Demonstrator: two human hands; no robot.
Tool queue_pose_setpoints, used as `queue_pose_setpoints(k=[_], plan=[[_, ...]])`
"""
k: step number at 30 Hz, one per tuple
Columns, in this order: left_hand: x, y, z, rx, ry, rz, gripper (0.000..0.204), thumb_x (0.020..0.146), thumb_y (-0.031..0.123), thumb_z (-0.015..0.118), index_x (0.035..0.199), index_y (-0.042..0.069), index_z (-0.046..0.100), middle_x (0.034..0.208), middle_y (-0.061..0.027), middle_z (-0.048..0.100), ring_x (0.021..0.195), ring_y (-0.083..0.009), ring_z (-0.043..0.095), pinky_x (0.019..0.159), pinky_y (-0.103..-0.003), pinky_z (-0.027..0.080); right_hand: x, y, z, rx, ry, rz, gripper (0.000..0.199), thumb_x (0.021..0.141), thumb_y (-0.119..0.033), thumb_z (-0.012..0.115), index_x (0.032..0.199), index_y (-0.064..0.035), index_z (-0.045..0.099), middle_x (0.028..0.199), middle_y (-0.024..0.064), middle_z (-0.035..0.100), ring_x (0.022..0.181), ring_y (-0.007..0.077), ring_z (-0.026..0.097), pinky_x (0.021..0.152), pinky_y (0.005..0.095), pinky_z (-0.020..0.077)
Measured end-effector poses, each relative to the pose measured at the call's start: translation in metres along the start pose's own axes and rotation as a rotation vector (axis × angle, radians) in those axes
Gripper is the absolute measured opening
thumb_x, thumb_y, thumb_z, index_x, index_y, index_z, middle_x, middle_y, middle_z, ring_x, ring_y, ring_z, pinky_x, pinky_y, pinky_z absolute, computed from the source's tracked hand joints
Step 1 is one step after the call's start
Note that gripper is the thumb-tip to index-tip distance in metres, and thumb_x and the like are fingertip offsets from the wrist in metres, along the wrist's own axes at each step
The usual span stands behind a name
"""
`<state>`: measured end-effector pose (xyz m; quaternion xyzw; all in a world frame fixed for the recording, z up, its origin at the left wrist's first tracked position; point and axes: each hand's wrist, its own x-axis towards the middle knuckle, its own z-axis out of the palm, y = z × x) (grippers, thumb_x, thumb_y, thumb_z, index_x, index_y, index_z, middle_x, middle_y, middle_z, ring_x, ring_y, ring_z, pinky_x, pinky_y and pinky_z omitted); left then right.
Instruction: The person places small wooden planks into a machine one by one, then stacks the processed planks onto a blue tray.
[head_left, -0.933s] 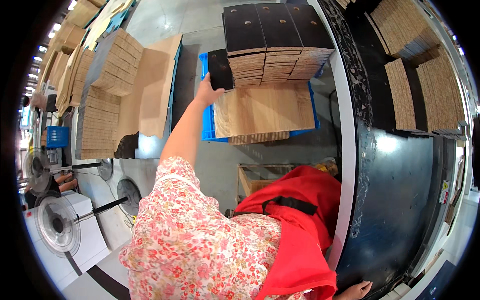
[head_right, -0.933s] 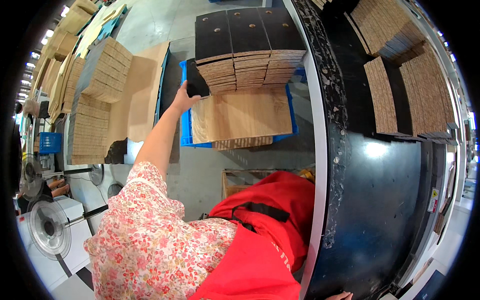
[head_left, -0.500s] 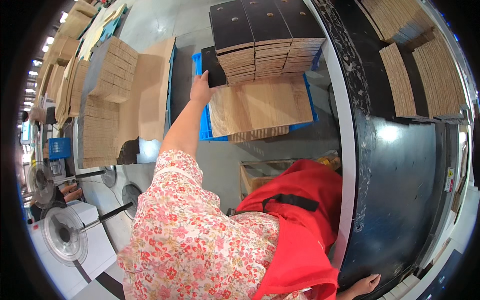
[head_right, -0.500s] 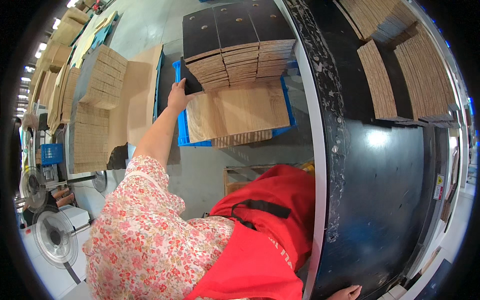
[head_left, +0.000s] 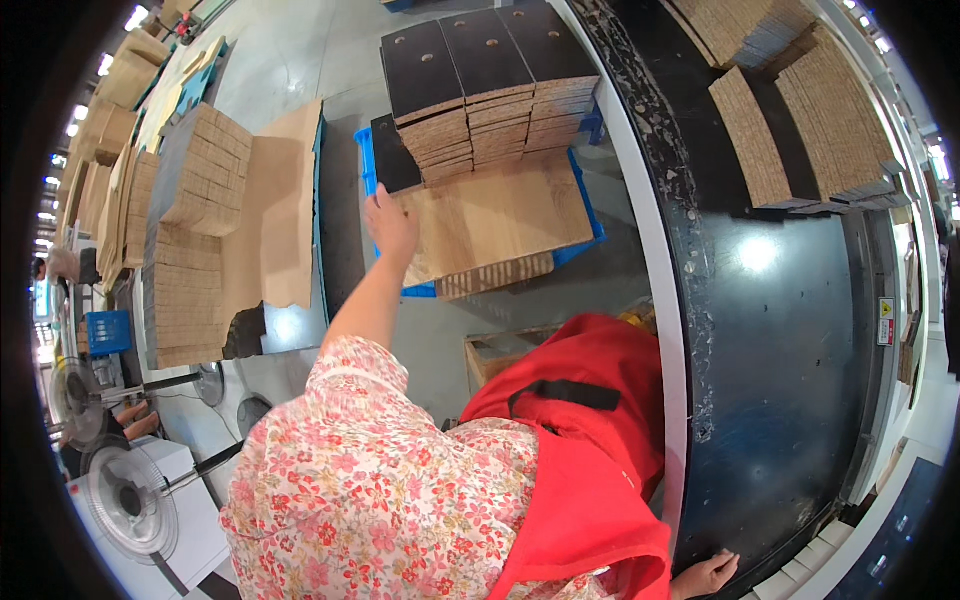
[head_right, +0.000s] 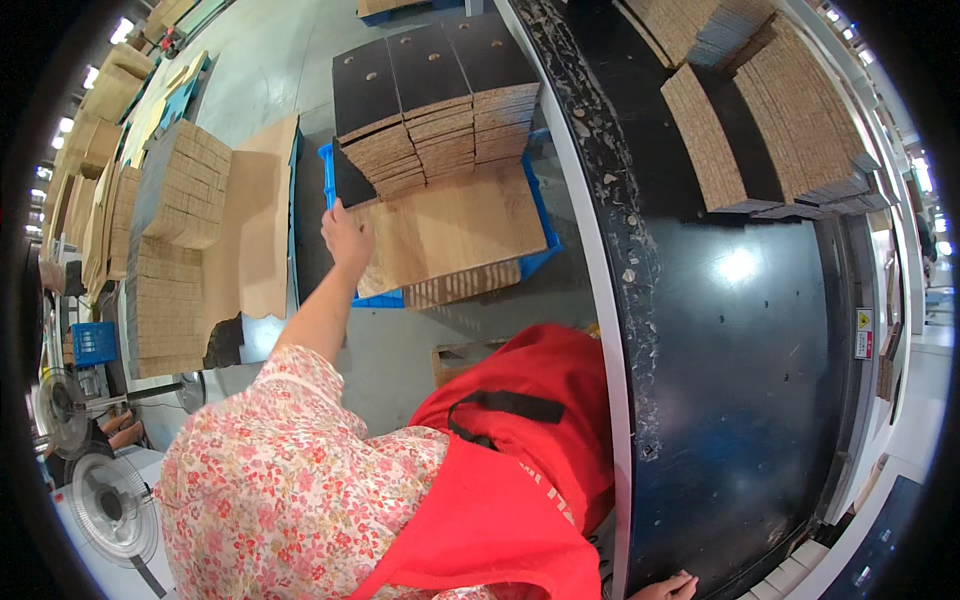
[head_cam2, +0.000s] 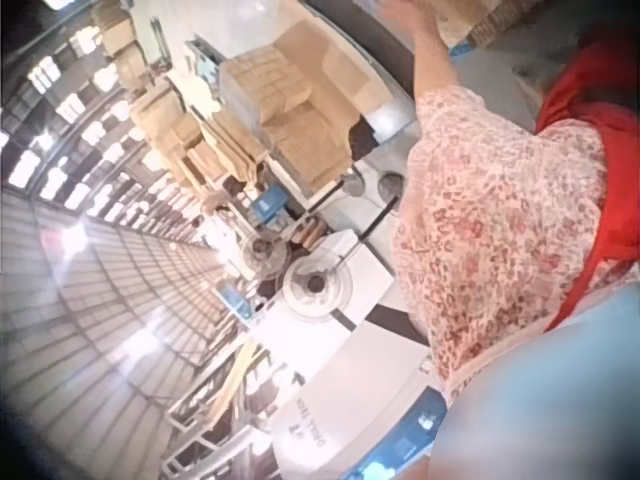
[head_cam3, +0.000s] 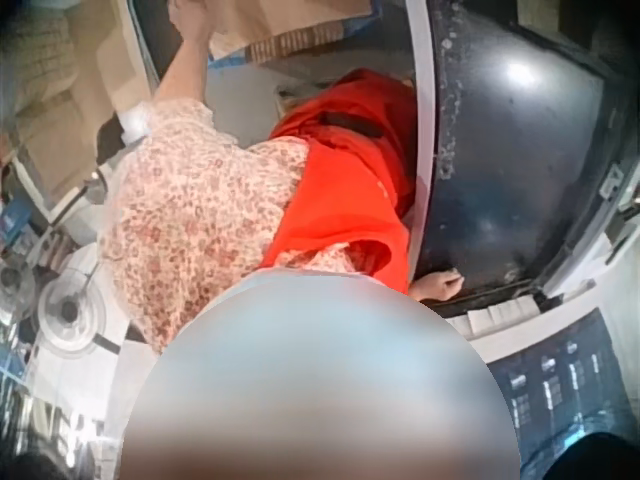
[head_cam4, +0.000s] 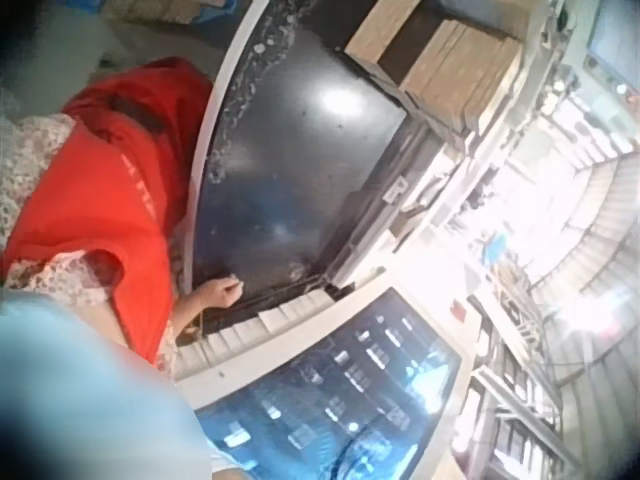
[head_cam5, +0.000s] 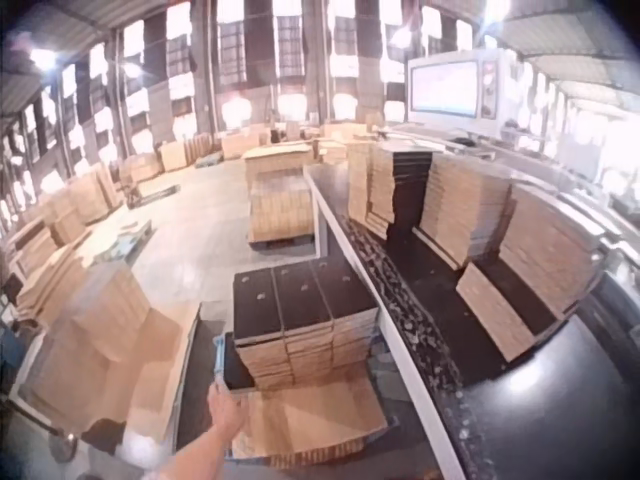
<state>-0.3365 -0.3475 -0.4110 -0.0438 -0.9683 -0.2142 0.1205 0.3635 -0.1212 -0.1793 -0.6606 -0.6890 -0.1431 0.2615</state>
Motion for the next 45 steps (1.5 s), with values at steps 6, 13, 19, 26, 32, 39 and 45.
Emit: queue_pose_setpoints(k=[6, 13, 19, 26, 32, 39, 45], plan=[[-0.042, 0.026, 0.009, 0.008, -0.011, 0.138, 0.061, 0.08, 0.021, 0.076, 0.131, 0.0, 0.051, 0.137, -0.0245, 0.046, 0.128, -0.0434, 0.042, 0.109, -0.052, 0.033, -0.012, -0.001, -0.01, 0.173, 0.011, 0.026, 0.028, 0.097, -0.015, 0.062, 0.105, 0.0103, 0.07, 0.084, 0.0178, 0.072, 0.075, 0.0264, 0.069, 0.068, 0.0351, 0.0573], [0.001, 0.035, 0.057, -0.751, 0.066, -0.512, 0.045, 0.08, 0.009, 0.071, 0.12, -0.003, 0.054, 0.122, -0.0221, 0.058, 0.117, -0.0344, 0.055, 0.099, -0.043, 0.045, 0.028, -0.024, 0.031, 0.511, 0.085, 0.033, 0.023, 0.096, -0.013, 0.065, 0.106, 0.0069, 0.071, 0.075, 0.0134, 0.071, 0.06, 0.0197, 0.065, 0.054, 0.0307, 0.056], [0.034, 0.029, 0.067, -1.232, 0.059, -0.828, 0.039, 0.078, 0.0, 0.063, 0.116, -0.003, 0.053, 0.105, -0.0123, 0.063, 0.097, -0.0238, 0.062, 0.084, -0.037, 0.051, 0.067, -0.029, 0.065, 0.667, 0.071, 0.025, 0.021, 0.095, -0.013, 0.066, 0.103, 0.006, 0.071, 0.074, 0.0111, 0.07, 0.061, 0.0181, 0.062, 0.055, 0.0289, 0.0539], [0.038, 0.04, 0.063, -1.244, 0.048, -0.874, 0.033, 0.079, -0.002, 0.06, 0.112, 0.003, 0.057, 0.099, -0.0071, 0.064, 0.085, -0.0198, 0.063, 0.071, -0.035, 0.051, 0.064, -0.054, 0.061, 0.705, -0.039, 0.111, 0.019, 0.095, -0.013, 0.065, 0.099, 0.0048, 0.072, 0.077, 0.0103, 0.069, 0.064, 0.0178, 0.061, 0.056, 0.0309, 0.0509], [0.053, -0.024, 0.103, -1.479, 0.089, -0.94, 0.033, 0.085, 0.0, 0.057, 0.117, 0.004, 0.054, 0.103, -0.0093, 0.062, 0.091, -0.0232, 0.062, 0.075, -0.038, 0.052, 0.06, -0.082, 0.057, 0.596, -0.122, -0.006, 0.026, 0.099, -0.015, 0.057, 0.093, 0.0074, 0.069, 0.076, 0.0123, 0.069, 0.065, 0.0197, 0.062, 0.059, 0.0319, 0.0519], [0.015, 0.074, 0.08, -1.72, -0.32, -1.121, 0.032, 0.098, -0.001, 0.042, 0.129, 0.001, 0.048, 0.119, -0.0142, 0.059, 0.098, -0.023, 0.061, 0.08, -0.032, 0.055, 0.044, -0.096, 0.027, 0.504, -0.154, -0.084, 0.026, 0.1, -0.012, 0.055, 0.092, 0.0088, 0.069, 0.075, 0.0121, 0.068, 0.063, 0.0194, 0.062, 0.058, 0.0311, 0.0527], [0.023, 0.069, 0.084, -1.795, -0.227, -1.094, 0.043, 0.098, -0.002, 0.041, 0.141, 0.004, 0.039, 0.121, -0.0125, 0.059, 0.096, -0.0219, 0.061, 0.075, -0.029, 0.052, 0.048, -0.083, 0.047, 0.554, -0.177, -0.103, 0.025, 0.099, -0.011, 0.056, 0.094, 0.0096, 0.069, 0.076, 0.0127, 0.069, 0.063, 0.0192, 0.062, 0.058, 0.0304, 0.0527]])
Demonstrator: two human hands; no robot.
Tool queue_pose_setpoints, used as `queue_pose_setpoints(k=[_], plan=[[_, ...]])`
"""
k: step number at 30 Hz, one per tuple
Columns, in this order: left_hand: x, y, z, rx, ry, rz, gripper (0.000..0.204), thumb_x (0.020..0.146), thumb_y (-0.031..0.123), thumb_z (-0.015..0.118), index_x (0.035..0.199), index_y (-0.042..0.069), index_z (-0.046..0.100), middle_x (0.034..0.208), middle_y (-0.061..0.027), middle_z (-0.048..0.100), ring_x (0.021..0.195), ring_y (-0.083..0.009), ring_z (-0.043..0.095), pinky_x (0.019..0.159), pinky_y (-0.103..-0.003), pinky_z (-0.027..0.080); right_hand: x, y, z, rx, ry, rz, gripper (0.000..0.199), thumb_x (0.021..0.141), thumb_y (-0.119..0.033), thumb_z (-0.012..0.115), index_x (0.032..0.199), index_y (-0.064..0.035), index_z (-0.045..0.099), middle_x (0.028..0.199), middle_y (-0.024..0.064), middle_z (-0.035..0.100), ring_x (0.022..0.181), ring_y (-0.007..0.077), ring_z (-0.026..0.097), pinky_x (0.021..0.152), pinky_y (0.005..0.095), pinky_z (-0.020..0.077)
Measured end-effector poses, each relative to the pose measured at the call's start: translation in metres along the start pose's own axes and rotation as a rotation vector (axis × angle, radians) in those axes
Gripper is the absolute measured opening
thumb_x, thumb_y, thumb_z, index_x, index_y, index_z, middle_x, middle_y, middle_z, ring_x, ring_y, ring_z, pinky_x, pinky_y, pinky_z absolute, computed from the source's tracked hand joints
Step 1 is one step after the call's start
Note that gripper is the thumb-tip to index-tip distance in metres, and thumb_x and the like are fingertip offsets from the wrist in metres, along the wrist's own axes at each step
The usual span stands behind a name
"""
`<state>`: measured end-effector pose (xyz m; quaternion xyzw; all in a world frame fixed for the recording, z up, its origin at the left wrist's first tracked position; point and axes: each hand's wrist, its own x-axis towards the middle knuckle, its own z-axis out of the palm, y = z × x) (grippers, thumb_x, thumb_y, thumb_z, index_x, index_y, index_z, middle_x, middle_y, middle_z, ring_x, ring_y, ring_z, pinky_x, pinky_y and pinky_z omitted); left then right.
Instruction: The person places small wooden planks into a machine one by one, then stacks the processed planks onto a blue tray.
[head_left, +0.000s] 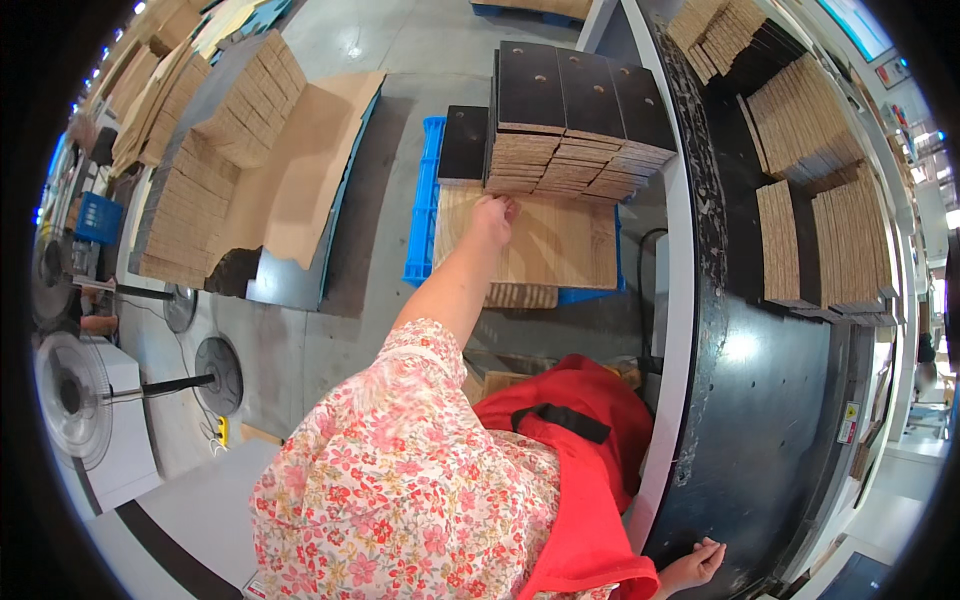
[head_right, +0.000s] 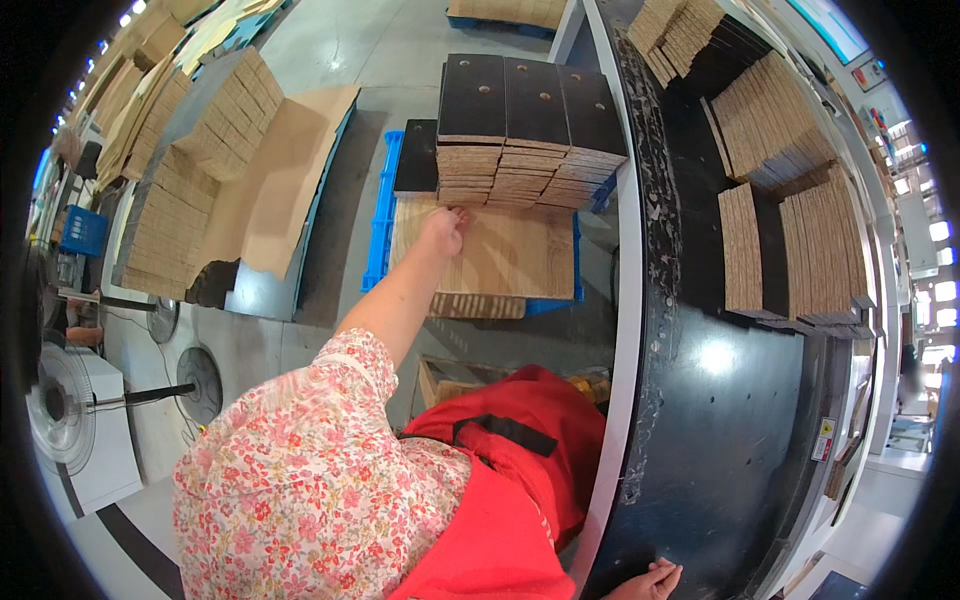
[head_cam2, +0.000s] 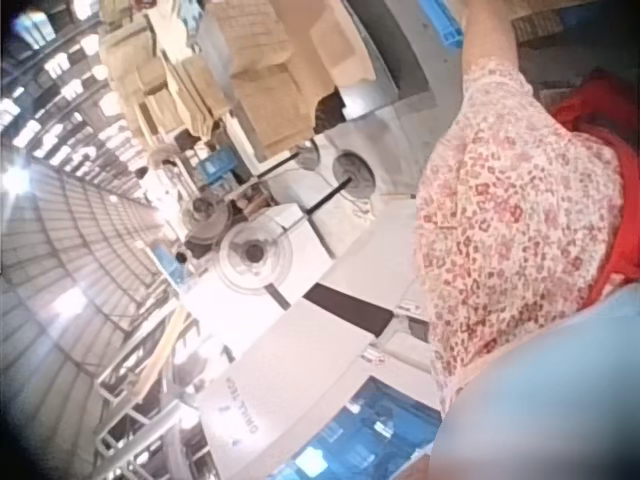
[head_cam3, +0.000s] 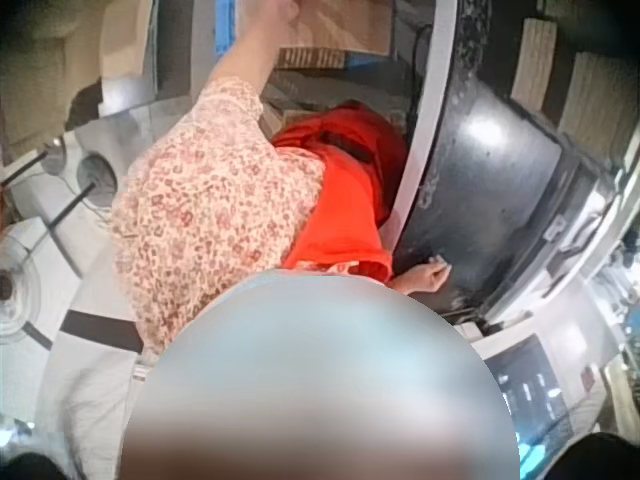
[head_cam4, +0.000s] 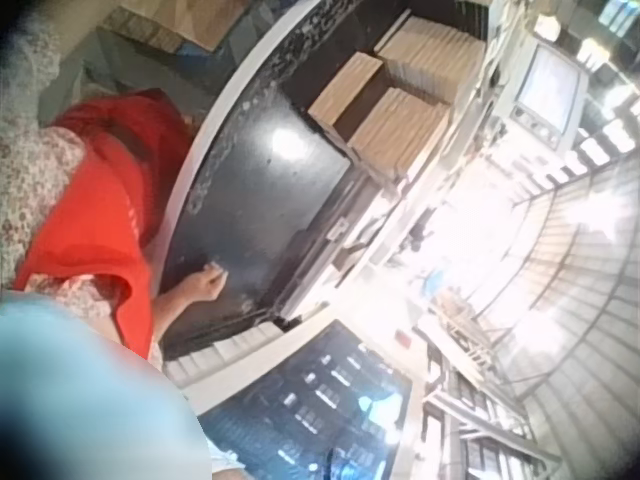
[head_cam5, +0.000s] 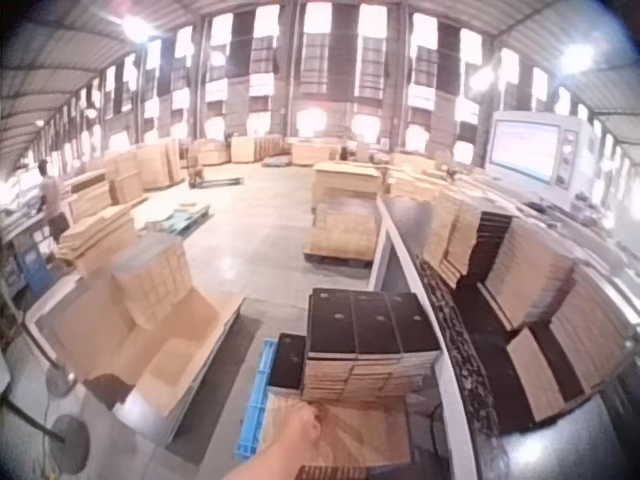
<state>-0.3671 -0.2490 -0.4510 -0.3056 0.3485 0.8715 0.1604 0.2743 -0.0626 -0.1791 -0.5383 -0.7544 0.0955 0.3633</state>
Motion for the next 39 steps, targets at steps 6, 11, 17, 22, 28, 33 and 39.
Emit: queue_pose_setpoints(k=[6, 11, 17, 22, 28, 33, 39], plan=[[-0.039, -0.005, 0.012, 0.086, -0.033, 0.058, 0.055, 0.092, -0.008, 0.046, 0.143, 0.008, 0.039, 0.132, -0.0083, 0.056, 0.108, -0.0213, 0.06, 0.082, -0.028, 0.049, 0.0, 0.046, 0.0, 0.002, 0.016, 0.042, 0.029, 0.104, -0.012, 0.053, 0.126, 0.0054, 0.06, 0.09, 0.0051, 0.065, 0.075, 0.0109, 0.055, 0.067, 0.0242, 0.0486], [-0.039, -0.004, 0.008, 0.138, -0.113, 0.068, 0.049, 0.091, -0.007, 0.047, 0.137, 0.01, 0.044, 0.128, -0.0057, 0.057, 0.106, -0.0187, 0.06, 0.078, -0.027, 0.048, 0.001, 0.046, -0.001, 0.031, -0.029, 0.066, 0.029, 0.104, -0.012, 0.053, 0.126, 0.0058, 0.06, 0.092, 0.0059, 0.066, 0.077, 0.0114, 0.057, 0.07, 0.0243, 0.049], [-0.05, 0.0, 0.024, 0.114, -0.1, 0.092, 0.035, 0.088, -0.009, 0.046, 0.115, 0.013, 0.05, 0.108, -0.001, 0.056, 0.092, -0.016, 0.056, 0.068, -0.029, 0.046, -0.001, 0.039, -0.001, -0.027, -0.021, 0.065, 0.03, 0.104, -0.013, 0.053, 0.126, 0.0065, 0.06, 0.094, 0.0069, 0.067, 0.079, 0.0123, 0.058, 0.071, 0.0245, 0.0493], [-0.04, 0.003, 0.03, 0.11, -0.087, 0.099, 0.031, 0.083, -0.011, 0.047, 0.1, 0.014, 0.048, 0.089, 0.0005, 0.053, 0.072, -0.0157, 0.052, 0.055, -0.03, 0.044, -0.001, 0.038, -0.001, -0.043, -0.021, 0.059, 0.03, 0.104, -0.012, 0.054, 0.126, 0.0067, 0.06, 0.094, 0.0072, 0.067, 0.08, 0.0128, 0.059, 0.071, 0.025, 0.0496], [-0.039, -0.005, 0.036, 0.052, 0.047, 0.145, 0.028, 0.089, -0.008, 0.046, 0.107, 0.013, 0.052, 0.095, -0.0016, 0.058, 0.077, -0.0164, 0.056, 0.059, -0.03, 0.047, -0.003, 0.05, -0.001, -0.041, 0.002, 0.049, 0.031, 0.104, -0.014, 0.054, 0.126, 0.007, 0.06, 0.095, 0.0077, 0.068, 0.08, 0.0132, 0.061, 0.071, 0.0249, 0.0503], [-0.05, -0.023, 0.053, 0.035, 0.022, -0.144, 0.021, 0.093, -0.006, 0.044, 0.105, 0.009, 0.053, 0.092, -0.0045, 0.059, 0.074, -0.0174, 0.055, 0.058, -0.03, 0.046, -0.002, 0.049, 0.0, -0.056, 0.005, 0.067, 0.032, 0.104, -0.015, 0.055, 0.126, 0.0072, 0.06, 0.096, 0.0087, 0.07, 0.081, 0.013, 0.062, 0.071, 0.0247, 0.0507], [-0.021, -0.054, 0.054, -0.199, -0.168, -0.178, 0.021, 0.09, -0.011, 0.041, 0.093, 0.01, 0.045, 0.084, -0.0048, 0.051, 0.068, -0.0179, 0.049, 0.055, -0.029, 0.04, -0.002, 0.058, -0.002, -0.013, -0.007, 0.031, 0.03, 0.104, -0.014, 0.055, 0.125, 0.0069, 0.061, 0.094, 0.0078, 0.069, 0.08, 0.0124, 0.062, 0.07, 0.0242, 0.0502]])
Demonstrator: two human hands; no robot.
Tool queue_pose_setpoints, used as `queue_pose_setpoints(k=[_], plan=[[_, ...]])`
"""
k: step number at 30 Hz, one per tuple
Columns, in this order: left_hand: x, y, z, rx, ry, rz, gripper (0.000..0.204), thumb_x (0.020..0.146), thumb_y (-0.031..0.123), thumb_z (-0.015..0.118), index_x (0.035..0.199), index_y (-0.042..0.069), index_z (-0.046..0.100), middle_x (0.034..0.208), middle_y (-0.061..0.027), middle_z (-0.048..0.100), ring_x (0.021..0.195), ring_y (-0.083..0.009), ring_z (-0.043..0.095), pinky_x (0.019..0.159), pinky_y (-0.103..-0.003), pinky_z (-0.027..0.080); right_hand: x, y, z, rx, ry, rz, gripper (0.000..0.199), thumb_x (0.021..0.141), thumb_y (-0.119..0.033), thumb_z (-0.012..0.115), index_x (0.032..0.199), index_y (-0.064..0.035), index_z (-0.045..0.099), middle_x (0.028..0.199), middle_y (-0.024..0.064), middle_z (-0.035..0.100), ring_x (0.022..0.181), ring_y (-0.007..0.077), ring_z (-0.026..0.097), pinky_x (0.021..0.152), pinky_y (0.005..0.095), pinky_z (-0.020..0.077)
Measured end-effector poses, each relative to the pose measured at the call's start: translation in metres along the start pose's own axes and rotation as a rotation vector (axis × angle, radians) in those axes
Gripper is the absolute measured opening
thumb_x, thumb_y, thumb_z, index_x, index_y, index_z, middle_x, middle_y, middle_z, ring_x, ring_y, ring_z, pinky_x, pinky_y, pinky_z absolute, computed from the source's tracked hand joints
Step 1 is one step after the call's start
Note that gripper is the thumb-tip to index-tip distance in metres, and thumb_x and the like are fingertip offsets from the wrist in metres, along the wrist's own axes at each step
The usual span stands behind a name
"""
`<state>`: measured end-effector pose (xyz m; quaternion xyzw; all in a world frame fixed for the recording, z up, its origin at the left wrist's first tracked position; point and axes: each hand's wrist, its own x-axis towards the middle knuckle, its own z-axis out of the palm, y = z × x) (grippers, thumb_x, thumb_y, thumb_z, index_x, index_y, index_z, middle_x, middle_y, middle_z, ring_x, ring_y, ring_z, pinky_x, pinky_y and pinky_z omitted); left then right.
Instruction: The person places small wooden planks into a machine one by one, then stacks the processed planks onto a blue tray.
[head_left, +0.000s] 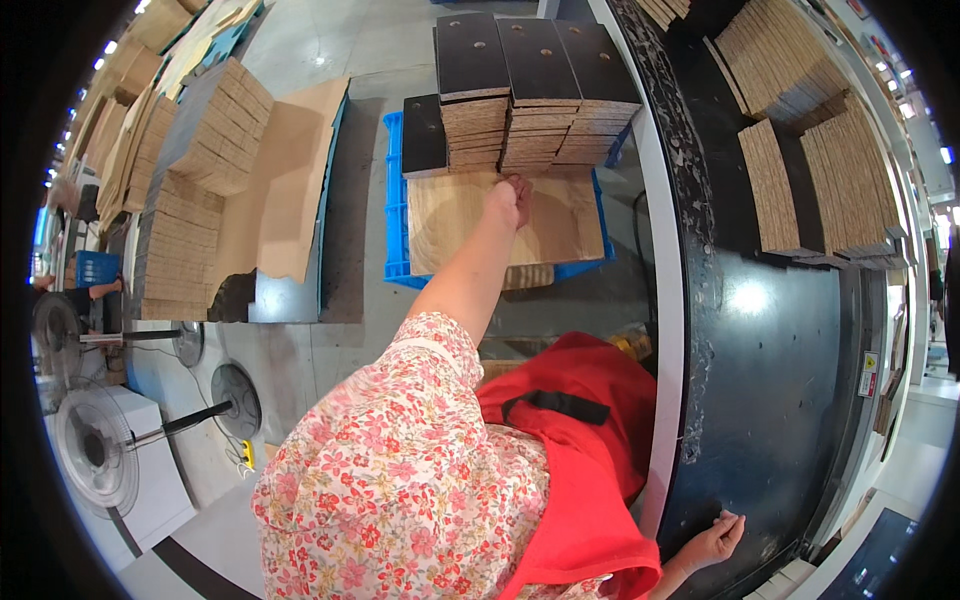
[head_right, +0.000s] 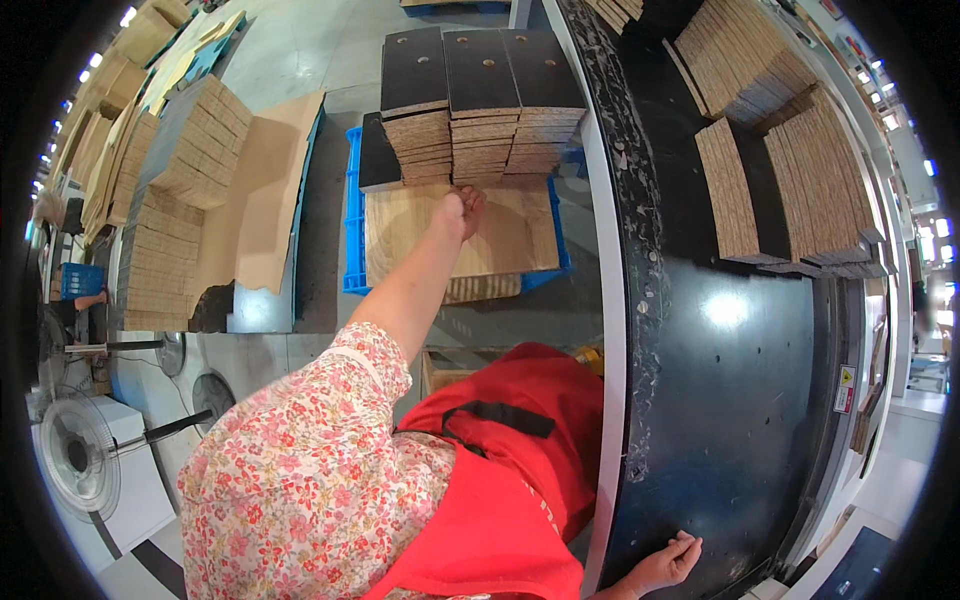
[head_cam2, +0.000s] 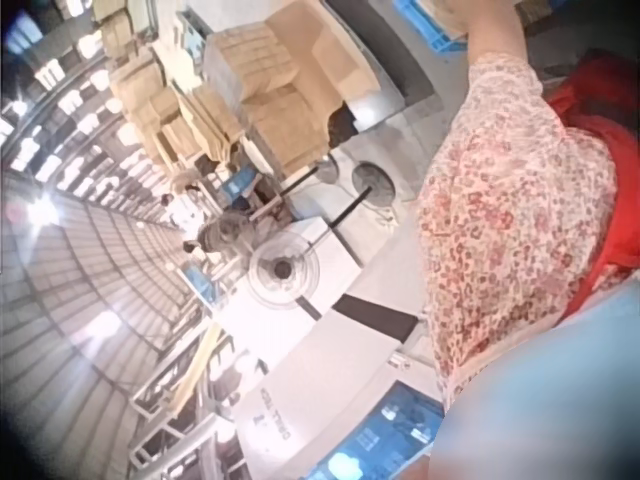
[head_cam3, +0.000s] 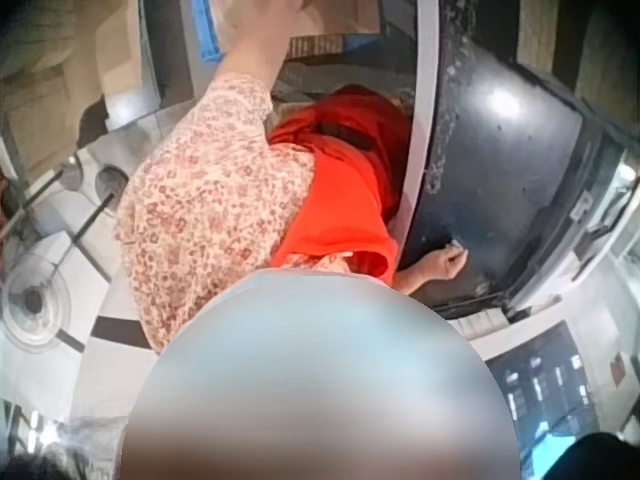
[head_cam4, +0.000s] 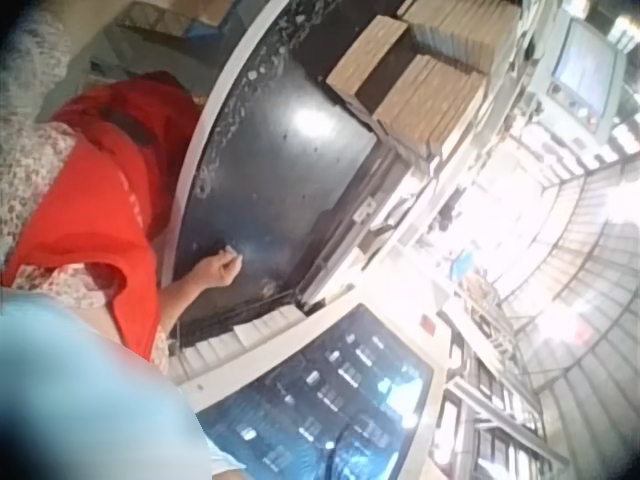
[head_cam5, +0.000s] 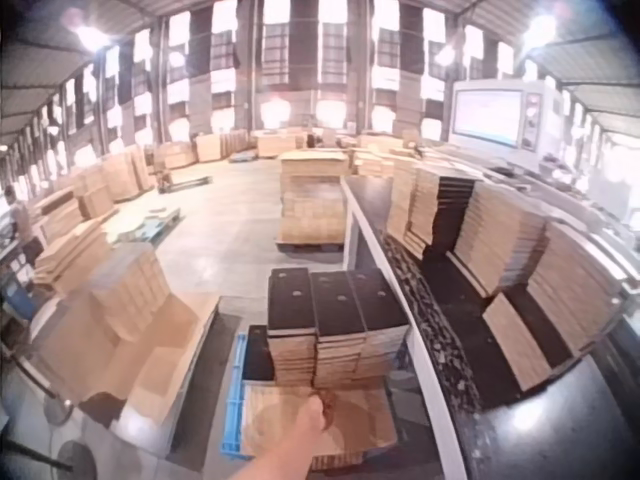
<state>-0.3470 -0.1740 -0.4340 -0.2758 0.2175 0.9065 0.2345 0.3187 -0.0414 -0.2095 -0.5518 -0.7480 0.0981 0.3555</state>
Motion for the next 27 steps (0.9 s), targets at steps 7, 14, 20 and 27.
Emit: queue_pose_setpoints(k=[7, 14, 20, 27], plan=[[0.009, -0.002, -0.013, 0.055, -0.088, 0.08, 0.03, 0.087, -0.016, 0.038, 0.1, 0.01, 0.043, 0.086, -0.0055, 0.052, 0.07, -0.0178, 0.05, 0.057, -0.027, 0.04, -0.003, -0.025, 0.003, -0.06, 0.012, 0.014, 0.028, 0.104, -0.015, 0.055, 0.121, 0.0067, 0.063, 0.091, 0.0057, 0.068, 0.077, 0.0113, 0.059, 0.069, 0.0241, 0.0485], [0.016, 0.0, -0.013, 0.065, -0.005, 0.079, 0.035, 0.088, -0.015, 0.04, 0.113, 0.008, 0.047, 0.093, -0.0082, 0.057, 0.073, -0.0186, 0.054, 0.059, -0.028, 0.045, -0.003, -0.028, 0.0, -0.082, -0.023, 0.012, 0.028, 0.104, -0.013, 0.054, 0.123, 0.0059, 0.062, 0.094, 0.0073, 0.068, 0.081, 0.0134, 0.062, 0.071, 0.0243, 0.0505], [-0.006, -0.008, 0.006, 0.097, 0.098, 0.1, 0.035, 0.089, -0.015, 0.044, 0.119, 0.004, 0.046, 0.094, -0.0092, 0.056, 0.076, -0.0189, 0.056, 0.06, -0.027, 0.046, -0.006, -0.03, -0.001, -0.11, -0.023, 0.036, 0.028, 0.105, -0.012, 0.053, 0.125, 0.0056, 0.061, 0.096, 0.0085, 0.069, 0.082, 0.0146, 0.064, 0.071, 0.0247, 0.052], [-0.003, -0.005, -0.001, 0.138, -0.001, 0.148, 0.034, 0.09, -0.012, 0.046, 0.121, 0.002, 0.047, 0.098, -0.0084, 0.056, 0.078, -0.0174, 0.055, 0.06, -0.026, 0.045, -0.004, -0.028, -0.001, -0.093, -0.037, 0.022, 0.027, 0.105, -0.012, 0.053, 0.124, 0.006, 0.061, 0.095, 0.0081, 0.068, 0.08, 0.0137, 0.062, 0.069, 0.0246, 0.051]])
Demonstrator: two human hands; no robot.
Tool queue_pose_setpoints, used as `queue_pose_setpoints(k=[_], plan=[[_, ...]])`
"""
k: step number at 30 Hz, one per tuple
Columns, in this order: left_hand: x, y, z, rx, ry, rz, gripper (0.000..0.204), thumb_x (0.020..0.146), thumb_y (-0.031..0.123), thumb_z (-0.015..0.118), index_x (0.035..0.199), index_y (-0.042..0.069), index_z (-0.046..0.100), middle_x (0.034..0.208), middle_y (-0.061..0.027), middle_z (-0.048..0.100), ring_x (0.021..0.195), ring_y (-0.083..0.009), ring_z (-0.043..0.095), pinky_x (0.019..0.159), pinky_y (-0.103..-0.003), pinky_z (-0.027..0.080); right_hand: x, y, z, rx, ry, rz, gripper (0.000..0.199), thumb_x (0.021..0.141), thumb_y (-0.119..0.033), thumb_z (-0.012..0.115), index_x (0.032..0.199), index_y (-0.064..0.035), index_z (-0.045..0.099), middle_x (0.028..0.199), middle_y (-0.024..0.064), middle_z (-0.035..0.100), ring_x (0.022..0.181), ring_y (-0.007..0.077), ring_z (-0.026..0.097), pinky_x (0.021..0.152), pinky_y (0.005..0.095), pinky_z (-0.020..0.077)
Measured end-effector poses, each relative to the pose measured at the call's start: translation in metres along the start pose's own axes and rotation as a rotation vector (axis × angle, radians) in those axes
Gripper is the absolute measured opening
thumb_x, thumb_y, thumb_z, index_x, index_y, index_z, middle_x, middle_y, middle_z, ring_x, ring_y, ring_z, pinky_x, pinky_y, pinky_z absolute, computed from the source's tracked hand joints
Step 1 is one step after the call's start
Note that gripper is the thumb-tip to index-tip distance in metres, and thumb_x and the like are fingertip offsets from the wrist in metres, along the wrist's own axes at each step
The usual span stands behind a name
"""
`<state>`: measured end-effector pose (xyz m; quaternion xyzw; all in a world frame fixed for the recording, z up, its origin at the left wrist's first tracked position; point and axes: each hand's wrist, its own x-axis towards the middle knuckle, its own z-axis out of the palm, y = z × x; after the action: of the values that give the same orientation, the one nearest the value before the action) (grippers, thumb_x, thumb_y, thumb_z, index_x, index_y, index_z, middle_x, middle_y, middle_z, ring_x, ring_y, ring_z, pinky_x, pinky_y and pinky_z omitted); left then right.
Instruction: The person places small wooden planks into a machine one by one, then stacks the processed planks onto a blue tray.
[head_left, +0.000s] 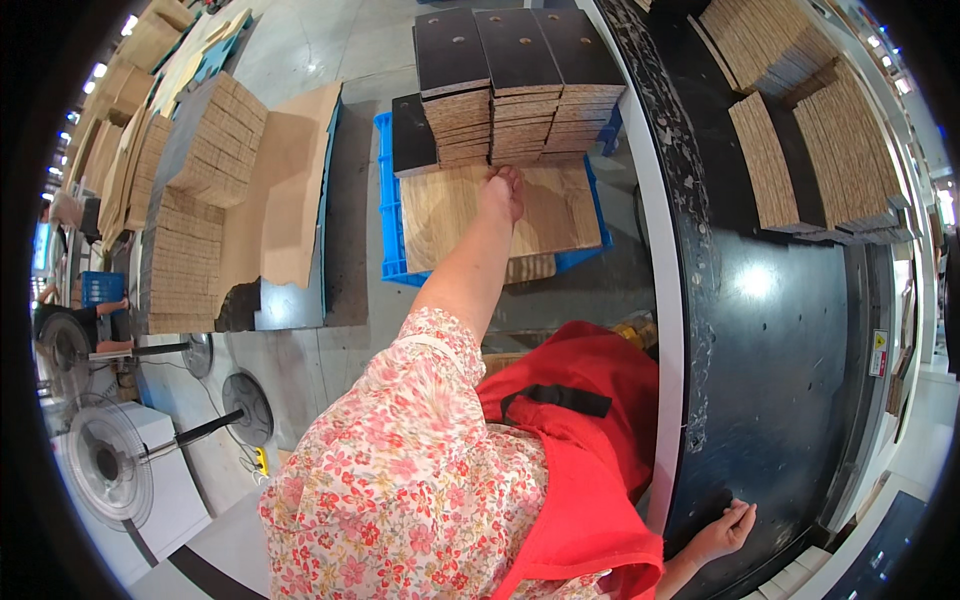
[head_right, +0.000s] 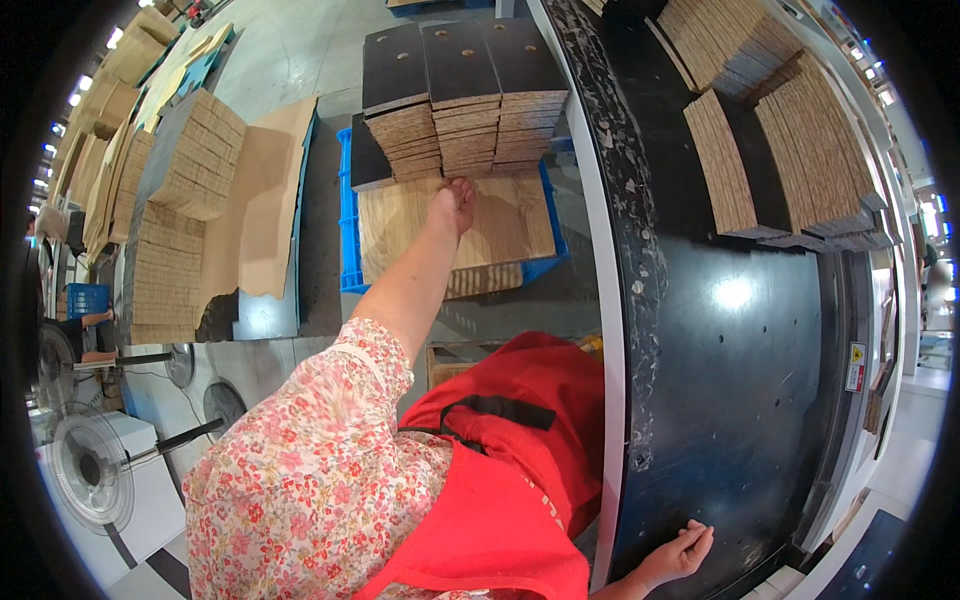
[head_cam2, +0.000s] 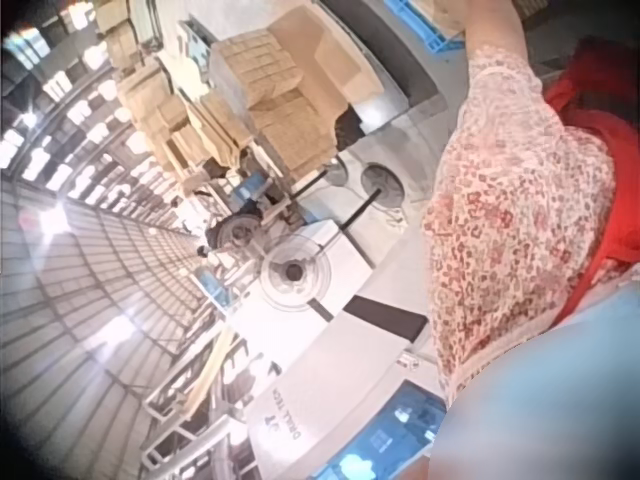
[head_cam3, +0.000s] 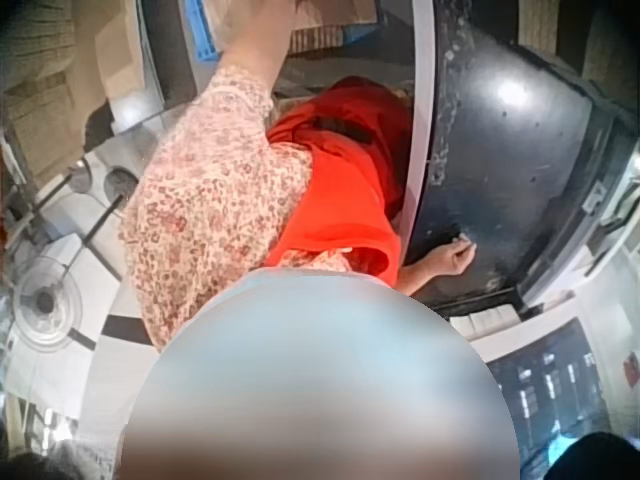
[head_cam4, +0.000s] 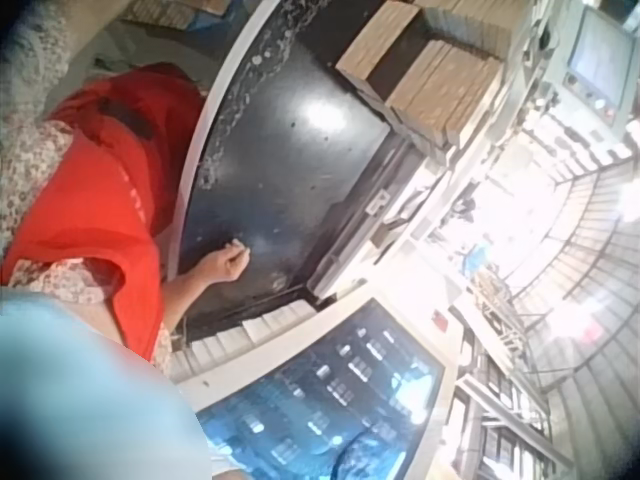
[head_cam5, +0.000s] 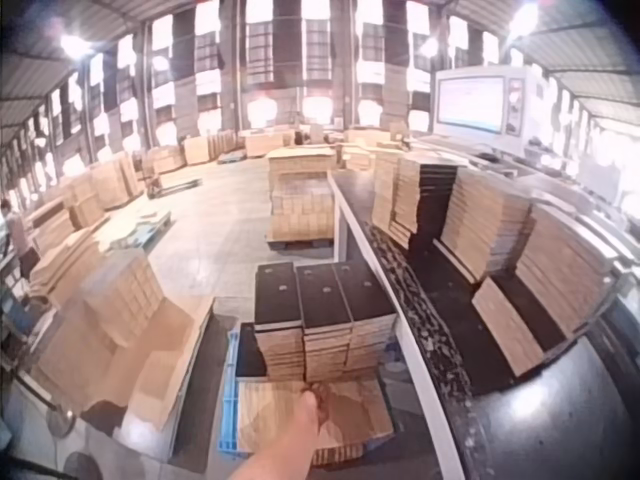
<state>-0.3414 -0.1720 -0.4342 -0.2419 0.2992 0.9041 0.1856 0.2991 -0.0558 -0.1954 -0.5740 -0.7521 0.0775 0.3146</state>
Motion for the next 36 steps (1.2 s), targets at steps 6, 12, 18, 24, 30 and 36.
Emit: queue_pose_setpoints(k=[6, 12, 18, 24, 30, 36], plan=[[-0.004, -0.002, 0.007, -0.015, -0.011, 0.023, 0.029, 0.092, -0.008, 0.048, 0.116, 0.008, 0.049, 0.092, -0.0065, 0.058, 0.076, -0.0159, 0.055, 0.058, -0.025, 0.044, -0.001, -0.001, 0.0, 0.017, 0.001, -0.014, 0.026, 0.104, -0.012, 0.054, 0.121, 0.006, 0.062, 0.095, 0.008, 0.068, 0.079, 0.0129, 0.061, 0.068, 0.0245, 0.0499], [0.015, -0.005, 0.004, -0.02, 0.025, 0.006, 0.026, 0.092, -0.008, 0.05, 0.111, 0.011, 0.05, 0.09, -0.0058, 0.059, 0.075, -0.0159, 0.055, 0.058, -0.026, 0.044, -0.002, -0.003, 0.002, 0.01, 0.023, -0.018, 0.025, 0.104, -0.011, 0.054, 0.12, 0.0058, 0.063, 0.094, 0.0077, 0.068, 0.078, 0.0124, 0.06, 0.067, 0.0244, 0.0485], [0.038, -0.005, -0.007, 0.034, -0.009, 0.011, 0.027, 0.093, -0.008, 0.051, 0.112, 0.01, 0.052, 0.091, -0.005, 0.06, 0.074, -0.0158, 0.055, 0.058, -0.026, 0.043, -0.001, 0.002, 0.001, 0.043, 0.011, -0.017, 0.024, 0.104, -0.011, 0.054, 0.12, 0.0058, 0.063, 0.094, 0.0075, 0.068, 0.079, 0.0123, 0.06, 0.068, 0.0242, 0.0486], [0.017, -0.018, 0.011, 0.049, 0.051, -0.137, 0.021, 0.093, -0.006, 0.05, 0.106, 0.01, 0.053, 0.086, -0.0044, 0.057, 0.069, -0.0156, 0.053, 0.056, -0.026, 0.043, -0.003, -0.001, 0.001, -0.003, 0.012, -0.014, 0.025, 0.104, -0.012, 0.054, 0.119, 0.0053, 0.063, 0.094, 0.0077, 0.069, 0.08, 0.0127, 0.062, 0.069, 0.0237, 0.0491], [0.017, -0.067, 0.033, -0.11, -0.123, -0.276, 0.013, 0.098, -0.002, 0.046, 0.099, 0.011, 0.047, 0.078, -0.0038, 0.05, 0.067, -0.0148, 0.051, 0.055, -0.025, 0.043, -0.004, 0.002, 0.002, 0.006, 0.024, 0.006, 0.026, 0.105, -0.014, 0.054, 0.119, 0.0044, 0.064, 0.094, 0.0078, 0.069, 0.08, 0.0132, 0.062, 0.068, 0.0247, 0.0493], [0.053, -0.081, 0.021, -0.093, -0.122, -0.285, 0.018, 0.101, 0.0, 0.042, 0.114, 0.012, 0.046, 0.094, -0.0059, 0.056, 0.079, -0.0167, 0.056, 0.062, -0.024, 0.048, -0.003, -0.002, 0.001, 0.024, 0.017, -0.024, 0.025, 0.105, -0.014, 0.054, 0.117, 0.0049, 0.064, 0.093, 0.0073, 0.068, 0.08, 0.0132, 0.061, 0.067, 0.0249, 0.0487]])
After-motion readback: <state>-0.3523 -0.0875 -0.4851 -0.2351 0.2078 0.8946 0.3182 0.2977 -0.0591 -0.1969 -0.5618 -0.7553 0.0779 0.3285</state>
